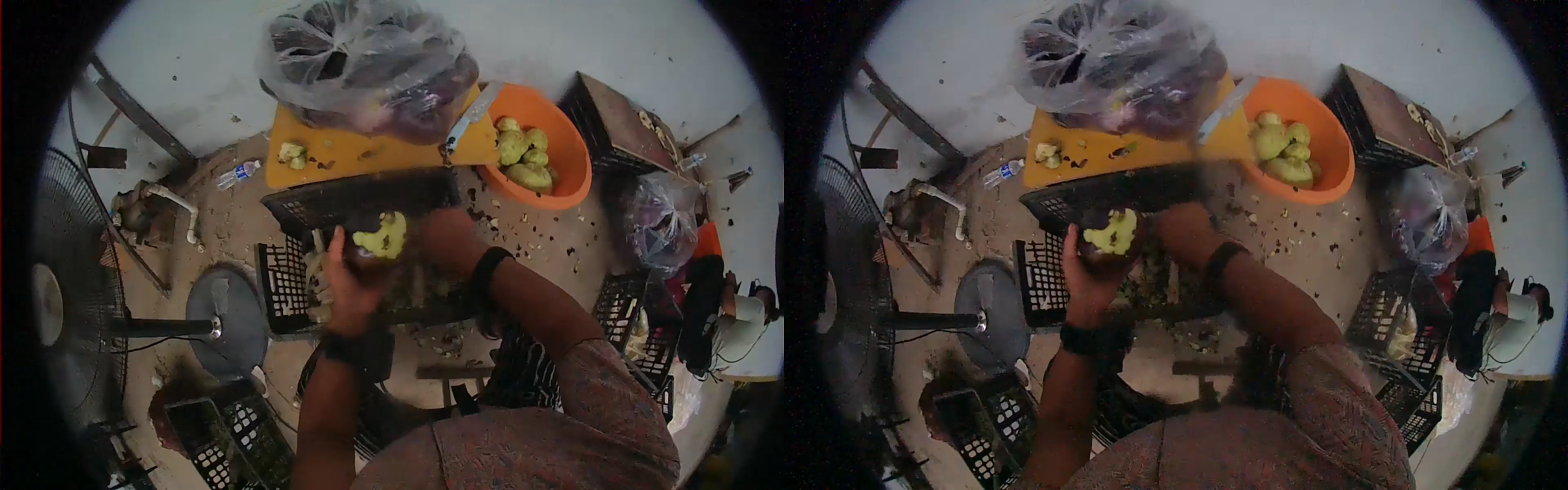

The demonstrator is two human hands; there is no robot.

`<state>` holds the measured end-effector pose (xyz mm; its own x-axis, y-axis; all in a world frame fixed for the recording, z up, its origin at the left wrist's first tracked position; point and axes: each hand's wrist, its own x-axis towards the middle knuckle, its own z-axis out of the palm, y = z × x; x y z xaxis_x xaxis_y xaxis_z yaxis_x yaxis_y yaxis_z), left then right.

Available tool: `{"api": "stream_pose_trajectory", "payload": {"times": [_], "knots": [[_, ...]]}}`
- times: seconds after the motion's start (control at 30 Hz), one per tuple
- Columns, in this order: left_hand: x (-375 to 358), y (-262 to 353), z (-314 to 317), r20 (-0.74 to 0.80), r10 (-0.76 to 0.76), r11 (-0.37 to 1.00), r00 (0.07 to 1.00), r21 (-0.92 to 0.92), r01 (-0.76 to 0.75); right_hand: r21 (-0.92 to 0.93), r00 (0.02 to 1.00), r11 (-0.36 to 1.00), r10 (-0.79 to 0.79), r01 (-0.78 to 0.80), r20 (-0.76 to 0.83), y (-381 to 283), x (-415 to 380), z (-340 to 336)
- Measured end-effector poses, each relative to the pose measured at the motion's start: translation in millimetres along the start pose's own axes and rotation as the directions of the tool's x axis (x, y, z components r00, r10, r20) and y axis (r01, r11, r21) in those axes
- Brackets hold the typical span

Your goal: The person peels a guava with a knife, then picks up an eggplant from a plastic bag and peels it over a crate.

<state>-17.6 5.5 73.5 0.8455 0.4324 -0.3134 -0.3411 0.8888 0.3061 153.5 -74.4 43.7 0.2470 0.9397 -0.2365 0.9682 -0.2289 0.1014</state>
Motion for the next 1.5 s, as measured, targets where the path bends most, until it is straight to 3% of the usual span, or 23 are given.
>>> {"api": "stream_pose_trajectory", "payload": {"times": [0.03,0.1,0.13,0.2,0.33,0.4,0.53,0.6,0.7,0.8,0.93,1.0,1.2,1.23,1.3,1.43,1.5], "knots": [[1.8,0.6,-4.3,0.012,0.012,1.000,1.000,-0.003,-0.012,-0.013,1.000,1.000,-0.003,0.003,-0.011,2.3,-0.6,-4.6],[3.7,1.8,-11.6,-0.017,0.077,0.997,0.997,0.020,-0.076,0.131,0.948,0.989,0.110,-0.074,-0.299,13.0,-6.1,-11.0],[1.2,4.2,-9.0,-0.007,0.089,0.996,0.996,0.019,-0.089,0.121,0.945,0.990,0.103,-0.068,-0.311,13.0,-12.6,-21.0],[-3.8,6.8,-5.8,0.014,0.027,0.990,1.000,-0.140,-0.024,0.450,0.833,0.876,0.375,-0.174,-0.408,5.9,-36.8,-37.6],[-16.9,5.5,1.7,0.031,0.001,0.997,1.000,-0.077,0.001,0.546,0.849,0.831,0.363,-0.108,-0.384,-21.9,-90.6,-57.3],[-21.8,4.4,5.4,0.178,0.011,0.999,0.984,-0.040,-0.004,0.640,0.853,0.765,0.283,0.075,-0.439,-31.8,-107.5,-57.4],[-8.8,-0.5,-21.4,0.335,-0.002,0.995,0.942,0.090,-0.030,0.592,0.835,0.803,0.275,0.072,-0.476,-41.2,-126.0,-69.0],[-14.5,-6.0,-12.1,0.231,-0.062,0.998,0.971,0.018,0.059,0.616,0.882,0.787,0.276,0.020,-0.382,-43.6,-131.0,-71.0],[-19.1,-10.8,-8.0,0.120,-0.124,0.992,0.985,-0.003,0.125,0.601,0.869,0.799,0.277,0.028,-0.409,-49.3,-134.4,-76.7],[-30.8,-14.2,6.3,0.153,-0.178,0.984,0.972,0.048,0.173,0.570,0.855,0.821,0.268,0.039,-0.444,-52.8,-133.0,-76.3],[-30.1,-13.2,-1.6,0.205,-0.136,0.991,0.969,0.021,0.134,0.554,0.886,0.832,0.236,0.029,-0.400,-59.5,-125.3,-76.5],[-28.0,-10.1,-0.9,0.098,-0.083,0.994,0.992,-0.061,0.089,0.559,0.897,0.827,0.198,0.063,-0.394,-62.6,-120.5,-77.2],[-28.2,2.0,9.6,-0.005,-0.031,0.990,0.999,-0.136,0.030,0.580,0.913,0.808,0.150,0.109,-0.380,-59.8,-100.3,-80.0],[-25.8,2.2,8.5,-0.012,-0.030,0.990,0.999,-0.136,0.029,0.584,0.914,0.804,0.148,0.111,-0.377,-58.2,-96.9,-77.6],[-20.1,0.8,4.4,0.022,0.016,0.998,1.000,-0.056,-0.014,0.532,0.828,0.829,0.172,0.172,-0.534,-54.0,-90.1,-71.1],[-7.3,-3.9,-13.0,-0.059,0.032,0.997,0.998,-0.064,-0.036,0.521,0.848,0.845,0.186,0.121,-0.497,-46.3,-79.0,-67.1],[-5.5,-9.9,-17.2,-0.049,0.133,0.991,0.990,0.012,-0.132,0.552,0.870,0.829,0.206,0.089,-0.449,-43.1,-75.0,-65.5]]}}
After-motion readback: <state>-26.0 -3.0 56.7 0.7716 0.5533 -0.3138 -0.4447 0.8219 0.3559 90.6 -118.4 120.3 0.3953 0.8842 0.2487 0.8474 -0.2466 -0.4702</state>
